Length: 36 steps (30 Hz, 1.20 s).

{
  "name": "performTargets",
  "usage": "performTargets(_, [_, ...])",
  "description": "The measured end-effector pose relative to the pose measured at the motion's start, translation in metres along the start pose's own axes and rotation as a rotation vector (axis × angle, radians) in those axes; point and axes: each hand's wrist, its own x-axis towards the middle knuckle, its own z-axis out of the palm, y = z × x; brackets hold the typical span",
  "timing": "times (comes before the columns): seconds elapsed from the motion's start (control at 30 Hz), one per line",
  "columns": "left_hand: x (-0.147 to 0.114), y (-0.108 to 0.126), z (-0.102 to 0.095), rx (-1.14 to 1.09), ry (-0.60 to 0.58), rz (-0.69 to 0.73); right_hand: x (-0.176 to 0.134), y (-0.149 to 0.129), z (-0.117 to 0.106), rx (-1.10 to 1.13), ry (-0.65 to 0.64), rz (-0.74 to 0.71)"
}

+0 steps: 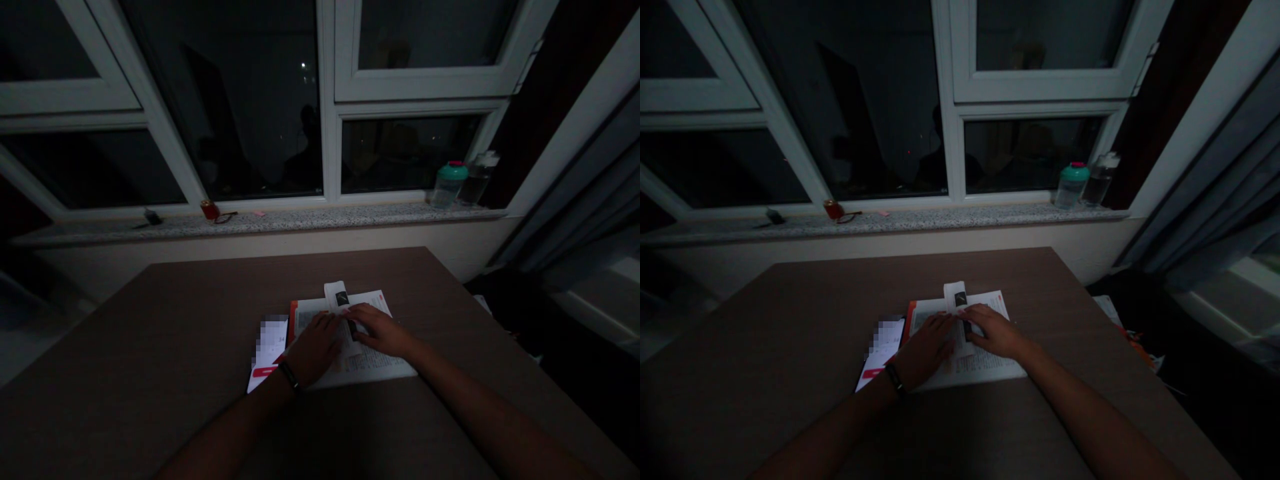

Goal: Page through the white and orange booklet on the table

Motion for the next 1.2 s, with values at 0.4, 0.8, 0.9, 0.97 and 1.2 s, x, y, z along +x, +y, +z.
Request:
performTargets(0.4, [0.001, 0.003, -0.003, -0.001, -0.056, -0.017, 0.0, 0.002, -0.001, -0.081, -0.022, -0.01])
performTargets(0.8, [-0.002, 0.0, 0.001, 0.082, -0.03, -0.053, 0.002, 0.001, 0.001, -0.097, -0.045, -0.019])
performTargets(0.9, [-0.002, 0.001, 0.0, 0.084, -0.041, -0.046, 0.002, -0.003, 0.0, -0.087, -0.044, -0.01])
performTargets(0.97, [-0.002, 0.001, 0.0, 0.089, -0.055, -0.039, 0.002, -0.004, 0.0, -0.081, -0.043, 0.002])
performTargets(1.2, [-0.001, -0.001, -0.001, 0.092, -0.085, -0.035, 0.003, -0.006, 0.002, -0.085, -0.049, 0.015])
